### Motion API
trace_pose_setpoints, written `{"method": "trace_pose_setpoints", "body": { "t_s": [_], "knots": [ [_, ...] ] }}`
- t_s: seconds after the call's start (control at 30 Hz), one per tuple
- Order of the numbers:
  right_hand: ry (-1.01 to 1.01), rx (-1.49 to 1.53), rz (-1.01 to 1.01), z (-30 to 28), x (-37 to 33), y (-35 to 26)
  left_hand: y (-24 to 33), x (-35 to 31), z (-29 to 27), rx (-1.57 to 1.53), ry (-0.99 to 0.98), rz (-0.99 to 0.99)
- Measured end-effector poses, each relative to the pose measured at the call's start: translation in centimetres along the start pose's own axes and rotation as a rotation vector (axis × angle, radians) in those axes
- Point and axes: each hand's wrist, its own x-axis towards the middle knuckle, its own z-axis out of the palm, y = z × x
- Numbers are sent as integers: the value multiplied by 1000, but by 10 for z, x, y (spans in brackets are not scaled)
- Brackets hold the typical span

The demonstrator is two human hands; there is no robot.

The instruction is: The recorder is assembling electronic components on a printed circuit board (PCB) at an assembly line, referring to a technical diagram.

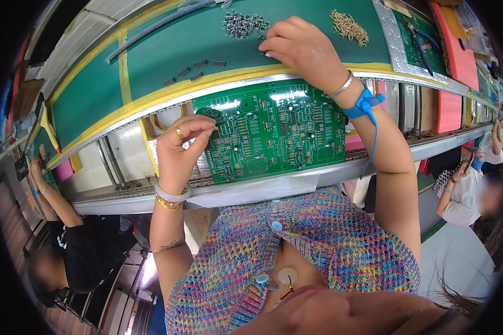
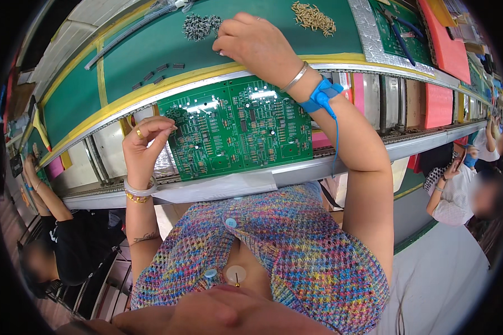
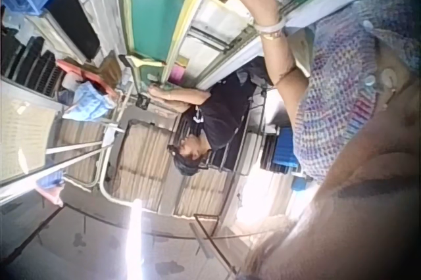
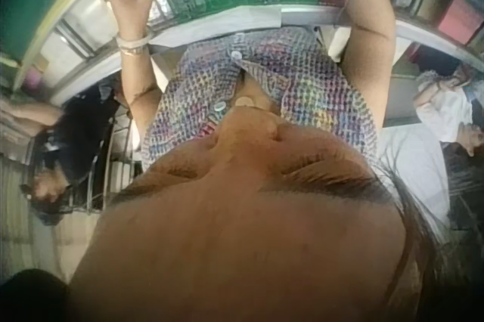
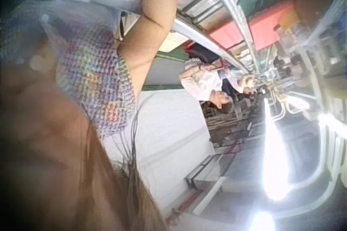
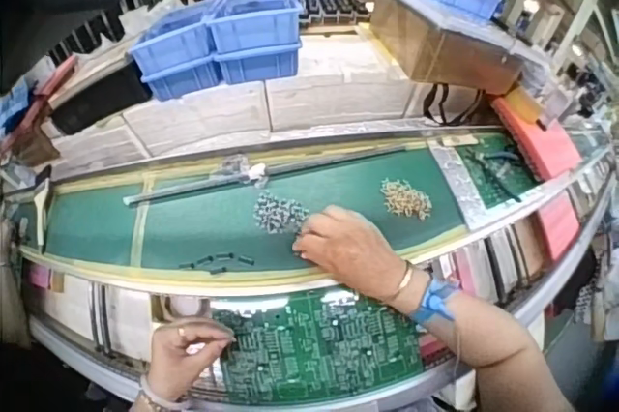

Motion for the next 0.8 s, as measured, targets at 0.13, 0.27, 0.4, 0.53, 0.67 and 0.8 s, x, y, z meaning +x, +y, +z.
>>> {"method": "trace_pose_setpoints", "body": {
  "t_s": [0.13, 0.27, 0.4, 0.53, 0.67, 0.8],
  "knots": [
    [-55, -75, -87, -3, -7, -1, -2, -1, -2, 41, 7, 22],
    [-58, -65, -111, -7, -16, -3, -4, -2, -6, 34, 13, 5],
    [-30, -53, -120, -11, -23, -6, -5, -2, -8, 27, 37, -18],
    [-1, -93, -118, -9, -29, -9, -5, -1, -9, 55, 30, -16],
    [38, -19, -36, -11, -33, -22, -9, -1, -13, 65, 58, -9],
    [-9, 185, 204, -33, -45, -49, -12, 5, -16, 177, 79, 33]
  ]
}}
